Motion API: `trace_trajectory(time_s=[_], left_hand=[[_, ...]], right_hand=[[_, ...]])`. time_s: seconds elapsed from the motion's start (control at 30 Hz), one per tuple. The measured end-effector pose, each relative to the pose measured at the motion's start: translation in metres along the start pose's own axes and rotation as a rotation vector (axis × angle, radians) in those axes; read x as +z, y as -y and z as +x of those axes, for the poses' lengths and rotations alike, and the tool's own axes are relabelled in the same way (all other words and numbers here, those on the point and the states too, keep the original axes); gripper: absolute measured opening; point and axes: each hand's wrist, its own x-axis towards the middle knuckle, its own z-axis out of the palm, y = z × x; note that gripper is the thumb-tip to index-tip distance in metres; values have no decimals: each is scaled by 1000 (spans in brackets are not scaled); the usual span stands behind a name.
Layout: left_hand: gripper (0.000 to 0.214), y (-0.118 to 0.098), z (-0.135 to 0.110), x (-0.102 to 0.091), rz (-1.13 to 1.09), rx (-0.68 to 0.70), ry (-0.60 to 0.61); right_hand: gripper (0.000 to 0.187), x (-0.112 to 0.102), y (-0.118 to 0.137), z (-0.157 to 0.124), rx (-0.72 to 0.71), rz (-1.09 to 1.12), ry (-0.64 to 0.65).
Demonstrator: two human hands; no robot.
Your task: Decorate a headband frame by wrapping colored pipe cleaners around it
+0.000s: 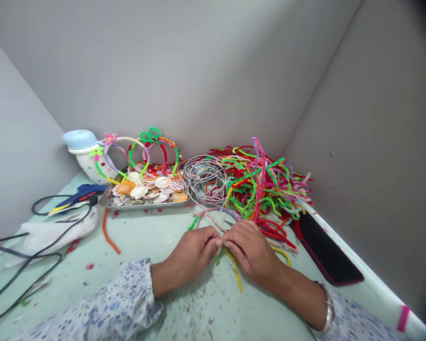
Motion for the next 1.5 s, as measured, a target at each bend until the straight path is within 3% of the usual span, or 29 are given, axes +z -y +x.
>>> trace_trajectory(time_s=[0.27,0.73,0.97,1.2,1.5], left_hand=[[30,-5,3,-5,57,103,-44],[32,4,3,1,28,88,-66],[31,-1,1,-2,-57,82,-58],[13,-4,-1,0,57,237,-147],[6,3,2,4,87,245,-215]], right_hand=[[10,-1,2,0,45,22,-10],[13,-1,3,0,27,19,1],[12,-2,4,2,41,39,-9],[14,-5,4,0,111,56,-12],[16,-6,6,1,135,74,-16]])
